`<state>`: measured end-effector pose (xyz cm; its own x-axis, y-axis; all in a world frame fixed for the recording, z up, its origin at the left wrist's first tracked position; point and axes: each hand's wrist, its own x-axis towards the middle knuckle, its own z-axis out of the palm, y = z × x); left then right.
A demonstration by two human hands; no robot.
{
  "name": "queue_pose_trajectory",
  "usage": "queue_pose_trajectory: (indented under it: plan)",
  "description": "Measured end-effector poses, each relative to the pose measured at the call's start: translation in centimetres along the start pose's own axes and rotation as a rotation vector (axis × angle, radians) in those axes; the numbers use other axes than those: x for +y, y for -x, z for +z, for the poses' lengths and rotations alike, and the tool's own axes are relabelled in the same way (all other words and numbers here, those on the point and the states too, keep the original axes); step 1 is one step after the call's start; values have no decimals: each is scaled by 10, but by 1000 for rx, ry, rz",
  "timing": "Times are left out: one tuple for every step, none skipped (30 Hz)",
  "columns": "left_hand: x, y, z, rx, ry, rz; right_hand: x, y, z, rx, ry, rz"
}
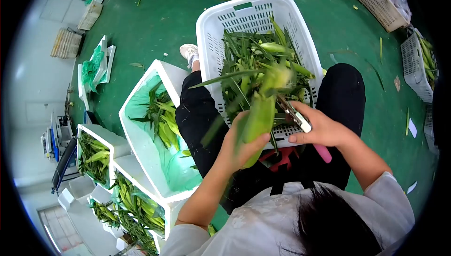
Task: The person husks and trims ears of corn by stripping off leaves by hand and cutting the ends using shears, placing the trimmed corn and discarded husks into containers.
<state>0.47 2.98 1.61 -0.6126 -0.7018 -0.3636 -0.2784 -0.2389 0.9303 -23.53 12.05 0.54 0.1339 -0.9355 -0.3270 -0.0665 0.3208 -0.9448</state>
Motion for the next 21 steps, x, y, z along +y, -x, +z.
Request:
queue_pose_trajectory:
  plan:
    - [1, 5, -4, -58, -85, 52, -8, -4, -5, -57, 78, -16]
    - [2, 9, -10, -116, -167, 104, -14, -8, -10, -117, 157, -29]
    - [-6, 8, -19, -201, -141, -9, -16, -9, -11, -113, 169, -128]
    - [-7, 15, -24, -194, 31, -148, -9, -11, -12, -116, 232, -182]
    - [-2, 17, -30, -259, 150, -213, -12, -13, -12, -169, 190, -194]
    - [2, 18, -36, -324, 269, -276, -16, -13, -12, -222, 149, -208]
    - [-6, 19, -42, -362, 353, -258, -19, -9, -9, -222, 34, -95]
    - [-10, 21, -40, -358, 471, -251, -22, -5, -6, -222, -80, 15]
    - [-13, 22, -36, -352, 584, -238, -24, -1, -2, -220, -194, 120]
    - [-14, 21, -32, -347, 692, -219, -24, 4, 2, -163, -394, 164]
    - [-15, 21, -27, -195, 723, -373, -20, 7, 4, -71, -525, 156]
    - [-19, 16, -26, -119, 853, -431, -16, 10, 3, 18, -655, 147]
    - [-19, 12, -26, -119, 870, -432, -17, 14, 2, 81, -677, 185]
    - [-20, 10, -25, -119, 888, -435, -12, 17, 1, 19, -711, 218]
    - [-22, 10, -23, -163, 984, -389, -8, 22, 5, -49, -721, 228]
    - [-25, 10, -20, -209, 1079, -345, -3, 27, 12, -115, -733, 239]
    - [-28, 12, -18, -258, 1175, -308, 2, 30, 18, -211, -726, 232]
    - [-27, 14, -17, -286, 1010, -246, -3, 33, 26, -235, -749, 234]
    - [-25, 16, -17, -315, 846, -183, 2, 33, 29, -284, -759, 285]
    - [-23, 18, -18, -341, 681, -117, 4, 31, 32, -335, -766, 333]
    - [-31, 21, -24, -316, 657, -182, 1, 30, 35, -319, -812, 340]
